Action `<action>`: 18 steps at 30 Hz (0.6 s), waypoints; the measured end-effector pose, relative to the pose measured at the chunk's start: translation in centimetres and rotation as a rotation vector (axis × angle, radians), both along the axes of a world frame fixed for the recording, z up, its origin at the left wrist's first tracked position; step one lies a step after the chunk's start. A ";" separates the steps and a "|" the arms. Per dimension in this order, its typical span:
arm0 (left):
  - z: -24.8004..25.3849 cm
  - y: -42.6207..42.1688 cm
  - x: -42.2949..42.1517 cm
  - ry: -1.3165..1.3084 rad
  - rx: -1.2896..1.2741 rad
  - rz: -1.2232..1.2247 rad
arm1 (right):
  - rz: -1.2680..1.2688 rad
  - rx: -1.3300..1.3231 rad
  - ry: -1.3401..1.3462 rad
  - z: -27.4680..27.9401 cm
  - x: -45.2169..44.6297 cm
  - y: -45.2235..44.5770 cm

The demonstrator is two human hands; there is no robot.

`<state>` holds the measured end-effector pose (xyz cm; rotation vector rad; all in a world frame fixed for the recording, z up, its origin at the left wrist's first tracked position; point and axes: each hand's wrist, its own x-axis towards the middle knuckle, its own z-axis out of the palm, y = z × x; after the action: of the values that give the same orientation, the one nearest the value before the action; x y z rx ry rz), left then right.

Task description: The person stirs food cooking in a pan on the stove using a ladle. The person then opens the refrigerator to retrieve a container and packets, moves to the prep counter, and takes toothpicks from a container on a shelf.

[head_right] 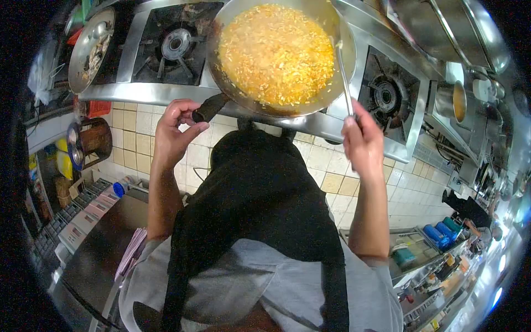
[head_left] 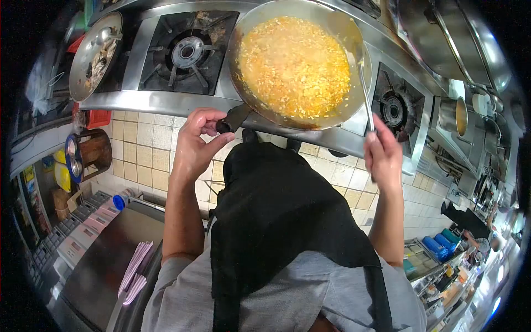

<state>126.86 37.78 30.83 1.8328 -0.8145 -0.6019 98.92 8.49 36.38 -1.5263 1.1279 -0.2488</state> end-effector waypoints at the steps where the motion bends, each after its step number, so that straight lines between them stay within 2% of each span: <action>1: 0.1 0.0 0.0 0.001 0.004 0.005 | -0.001 -0.009 -0.011 -1.4 0.5 -1.3; 4: 0.4 -0.1 -0.2 0.017 -0.001 0.031 | 0.032 0.014 0.060 -4.1 3.5 -3.3; 7: 0.5 -0.3 -0.6 0.040 -0.022 0.069 | 0.219 0.006 0.000 -6.5 4.9 -3.4; 11: 0.3 -0.2 -0.9 0.046 -0.027 0.090 | 0.431 -0.090 0.112 -2.7 2.6 -2.4; 13: 0.0 -0.1 -0.9 0.053 -0.039 0.102 | 0.519 -0.276 0.049 -1.2 -0.9 -2.9; 16: -0.2 0.0 -1.0 0.061 -0.049 0.107 | 0.260 -0.021 0.060 1.8 -4.3 -2.1; 18: 0.0 0.0 -1.0 0.065 -0.048 0.110 | 0.129 -0.003 0.032 0.8 -5.3 -1.7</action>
<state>125.89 37.75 30.79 1.7927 -0.6746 -0.5639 93.62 6.75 37.17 -1.6037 1.0494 -0.1395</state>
